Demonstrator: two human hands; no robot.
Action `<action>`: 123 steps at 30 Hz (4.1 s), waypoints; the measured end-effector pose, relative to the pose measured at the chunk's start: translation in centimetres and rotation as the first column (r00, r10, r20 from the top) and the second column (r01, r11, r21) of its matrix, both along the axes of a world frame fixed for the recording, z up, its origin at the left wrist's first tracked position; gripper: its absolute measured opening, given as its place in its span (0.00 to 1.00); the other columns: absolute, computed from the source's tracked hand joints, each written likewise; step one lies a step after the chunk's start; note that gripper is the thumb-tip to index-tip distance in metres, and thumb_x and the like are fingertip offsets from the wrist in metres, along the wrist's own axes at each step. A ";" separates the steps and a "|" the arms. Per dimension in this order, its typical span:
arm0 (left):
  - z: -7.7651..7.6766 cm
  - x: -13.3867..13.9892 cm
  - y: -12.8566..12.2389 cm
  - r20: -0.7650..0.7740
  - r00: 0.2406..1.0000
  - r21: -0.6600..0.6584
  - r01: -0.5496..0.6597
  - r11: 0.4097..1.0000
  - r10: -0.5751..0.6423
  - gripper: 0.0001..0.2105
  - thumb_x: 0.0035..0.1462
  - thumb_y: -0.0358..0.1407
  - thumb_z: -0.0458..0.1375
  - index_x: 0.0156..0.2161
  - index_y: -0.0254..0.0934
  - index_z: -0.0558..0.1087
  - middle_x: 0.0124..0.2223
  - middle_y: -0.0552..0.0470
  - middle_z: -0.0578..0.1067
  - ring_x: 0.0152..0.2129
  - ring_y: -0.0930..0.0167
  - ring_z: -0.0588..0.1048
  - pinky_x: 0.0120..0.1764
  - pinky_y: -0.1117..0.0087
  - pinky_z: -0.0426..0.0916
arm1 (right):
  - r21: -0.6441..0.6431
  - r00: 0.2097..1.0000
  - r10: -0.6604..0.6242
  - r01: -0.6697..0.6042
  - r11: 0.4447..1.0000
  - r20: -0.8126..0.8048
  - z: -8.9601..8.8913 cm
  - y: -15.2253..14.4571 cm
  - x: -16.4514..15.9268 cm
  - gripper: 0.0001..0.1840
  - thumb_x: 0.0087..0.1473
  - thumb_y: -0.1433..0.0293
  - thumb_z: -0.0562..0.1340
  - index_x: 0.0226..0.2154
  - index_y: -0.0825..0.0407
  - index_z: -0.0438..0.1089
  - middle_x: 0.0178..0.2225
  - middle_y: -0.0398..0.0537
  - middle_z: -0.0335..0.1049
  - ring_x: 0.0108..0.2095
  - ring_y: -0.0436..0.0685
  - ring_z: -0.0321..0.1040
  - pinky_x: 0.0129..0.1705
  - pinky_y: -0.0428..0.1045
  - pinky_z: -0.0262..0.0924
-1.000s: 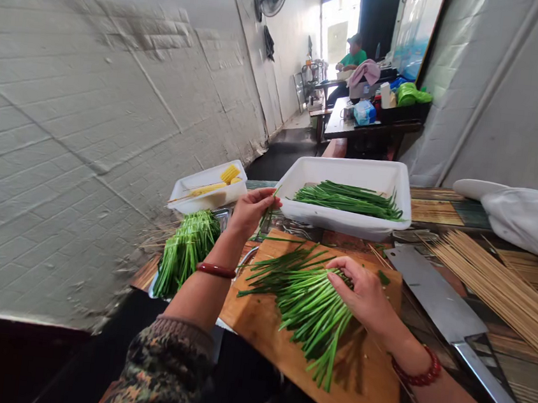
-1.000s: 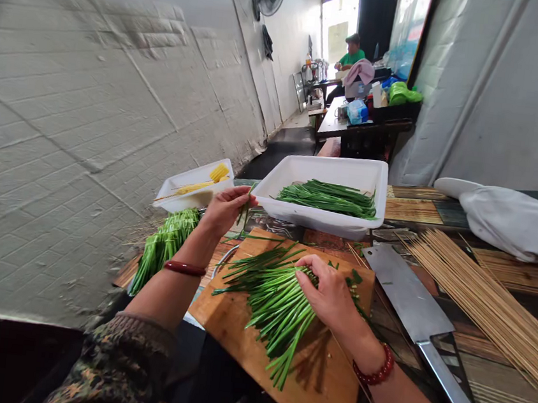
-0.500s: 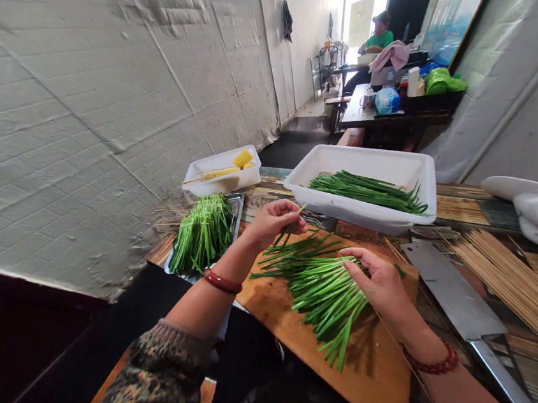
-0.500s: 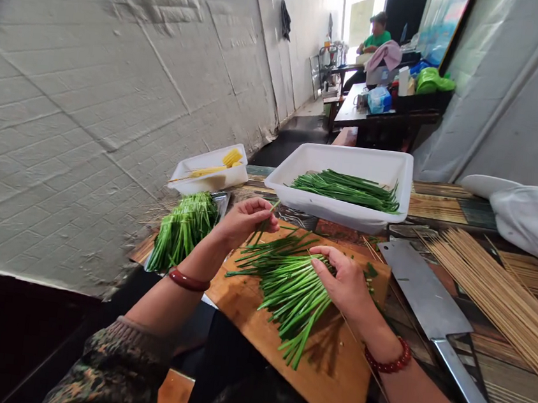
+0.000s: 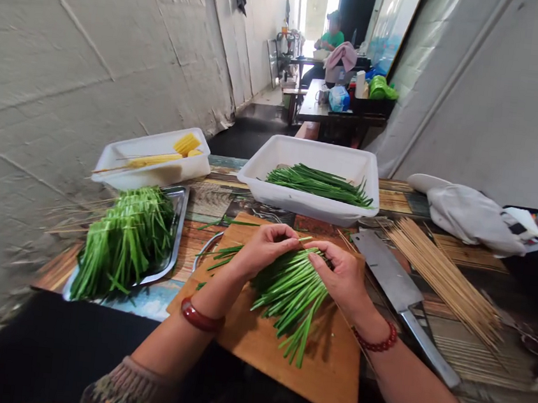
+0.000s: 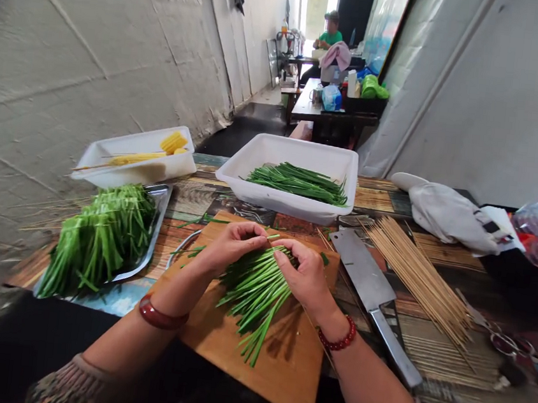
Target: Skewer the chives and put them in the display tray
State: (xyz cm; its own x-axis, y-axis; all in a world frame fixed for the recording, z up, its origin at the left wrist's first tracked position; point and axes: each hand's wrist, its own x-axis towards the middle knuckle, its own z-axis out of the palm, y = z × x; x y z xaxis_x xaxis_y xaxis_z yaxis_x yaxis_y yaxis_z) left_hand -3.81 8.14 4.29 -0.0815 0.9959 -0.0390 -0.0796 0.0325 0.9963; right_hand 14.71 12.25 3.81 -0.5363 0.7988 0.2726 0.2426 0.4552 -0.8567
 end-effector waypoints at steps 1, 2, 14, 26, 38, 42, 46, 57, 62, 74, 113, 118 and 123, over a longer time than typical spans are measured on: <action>0.1 0.1 0.2 0.016 1.000 -0.002 0.010 1.000 -0.010 0.13 0.47 0.43 0.67 0.29 0.33 0.75 0.27 0.54 0.74 0.23 0.76 0.67 0.28 0.75 0.60 | 0.001 1.000 -0.003 0.003 1.000 -0.002 0.1 0.1 0.0 0.13 0.59 0.66 0.59 0.40 0.51 0.77 0.40 0.50 0.81 0.40 0.57 0.77 0.45 0.51 0.69; 0.0 0.2 0.3 0.031 0.999 -0.001 0.019 1.000 -0.019 0.13 0.47 0.43 0.67 0.29 0.33 0.75 0.27 0.54 0.73 0.23 0.76 0.67 0.28 0.75 0.60 | 0.001 1.000 -0.012 0.012 1.000 -0.001 0.1 0.2 0.1 0.13 0.59 0.66 0.59 0.41 0.51 0.77 0.41 0.50 0.81 0.41 0.57 0.77 0.46 0.51 0.69; -1.8 0.1 0.3 0.103 0.995 0.022 0.000 1.000 -0.002 0.09 0.50 0.40 0.66 0.31 0.35 0.78 0.29 0.52 0.75 0.25 0.74 0.69 0.30 0.74 0.64 | -0.027 0.998 -0.032 0.033 0.999 0.053 -0.1 0.3 0.0 0.12 0.59 0.66 0.59 0.42 0.49 0.77 0.43 0.48 0.81 0.43 0.58 0.77 0.48 0.52 0.69; -1.7 -0.1 0.2 0.094 0.995 0.030 -0.020 0.999 0.017 0.09 0.50 0.40 0.66 0.29 0.35 0.77 0.28 0.53 0.75 0.25 0.74 0.69 0.30 0.74 0.63 | -0.005 0.997 -0.026 0.027 1.000 0.076 -0.2 0.1 -0.2 0.12 0.60 0.68 0.59 0.43 0.49 0.76 0.43 0.48 0.81 0.43 0.57 0.77 0.47 0.51 0.69; -1.3 -0.1 0.2 -0.002 0.999 0.059 -0.033 0.998 0.034 0.07 0.50 0.36 0.65 0.28 0.33 0.76 0.28 0.53 0.75 0.25 0.75 0.69 0.32 0.74 0.63 | 0.032 0.995 -0.050 0.047 0.998 0.082 -0.5 0.1 -0.3 0.12 0.59 0.68 0.59 0.42 0.50 0.76 0.43 0.49 0.81 0.43 0.57 0.78 0.48 0.52 0.69; -1.3 0.0 0.2 -0.028 0.999 0.055 -0.038 0.998 0.040 0.07 0.50 0.35 0.65 0.28 0.32 0.76 0.27 0.53 0.75 0.25 0.75 0.69 0.32 0.73 0.63 | 0.037 0.994 -0.046 0.042 0.998 0.098 -0.4 0.1 -0.3 0.11 0.59 0.68 0.59 0.42 0.50 0.76 0.42 0.48 0.81 0.42 0.57 0.77 0.46 0.51 0.69; -1.4 0.0 0.3 -0.085 0.995 0.070 -0.051 0.996 0.057 0.06 0.50 0.34 0.64 0.27 0.32 0.76 0.27 0.53 0.75 0.26 0.74 0.69 0.32 0.73 0.63 | 0.042 0.994 -0.044 0.040 0.998 0.099 -0.5 0.1 -0.3 0.11 0.59 0.69 0.59 0.42 0.50 0.75 0.41 0.48 0.80 0.42 0.57 0.77 0.46 0.51 0.68; -1.6 0.0 0.1 0.001 1.000 -0.001 0.015 1.000 -0.015 0.09 0.49 0.37 0.66 0.27 0.32 0.75 0.26 0.54 0.73 0.24 0.76 0.67 0.30 0.74 0.60 | 0.004 0.994 -0.094 0.094 0.996 0.063 -1.1 0.0 -0.6 0.16 0.57 0.68 0.60 0.49 0.51 0.70 0.41 0.50 0.79 0.38 0.56 0.76 0.42 0.51 0.68; -1.3 -0.7 0.0 0.132 0.976 -0.059 0.180 0.982 -0.171 0.14 0.50 0.43 0.67 0.30 0.31 0.76 0.27 0.54 0.73 0.24 0.76 0.67 0.30 0.75 0.60 | -0.057 0.998 -0.006 0.010 0.998 0.059 -1.2 0.2 -0.5 0.10 0.59 0.68 0.60 0.43 0.50 0.73 0.38 0.48 0.78 0.37 0.55 0.75 0.40 0.50 0.67; -1.1 -2.8 0.0 0.022 0.906 -0.049 0.424 0.904 -0.423 0.23 0.53 0.53 0.62 0.39 0.31 0.77 0.34 0.48 0.78 0.30 0.70 0.74 0.35 0.71 0.67 | -0.220 0.993 0.019 -0.044 0.975 -0.116 -1.5 0.3 0.3 0.11 0.61 0.62 0.61 0.44 0.48 0.72 0.34 0.44 0.75 0.32 0.52 0.71 0.34 0.47 0.64; 4.3 -3.7 -9.5 0.353 0.935 0.056 0.010 0.998 -0.029 0.19 0.45 0.47 0.71 0.28 0.30 0.77 0.28 0.47 0.79 0.26 0.70 0.76 0.35 0.69 0.70 | 0.368 0.935 0.260 -0.336 0.867 0.239 9.6 -3.1 -2.3 0.13 0.62 0.66 0.57 0.33 0.50 0.77 0.30 0.44 0.78 0.30 0.54 0.70 0.34 0.48 0.58; 3.4 -3.5 -9.3 0.345 0.938 0.045 0.015 0.999 -0.030 0.21 0.46 0.48 0.70 0.34 0.30 0.79 0.30 0.46 0.80 0.26 0.70 0.76 0.32 0.70 0.69 | 0.372 0.943 0.235 -0.310 0.875 0.234 9.0 -3.4 -2.3 0.13 0.62 0.66 0.57 0.32 0.50 0.76 0.28 0.45 0.77 0.29 0.54 0.70 0.33 0.48 0.57; 3.1 -3.2 -9.4 0.346 0.938 0.006 0.002 1.000 -0.004 0.19 0.45 0.48 0.71 0.28 0.30 0.78 0.24 0.49 0.77 0.20 0.74 0.72 0.27 0.73 0.66 | 0.333 0.939 0.254 -0.322 0.886 0.233 8.5 -3.5 -2.1 0.14 0.61 0.67 0.56 0.30 0.51 0.75 0.26 0.44 0.75 0.27 0.53 0.67 0.31 0.48 0.56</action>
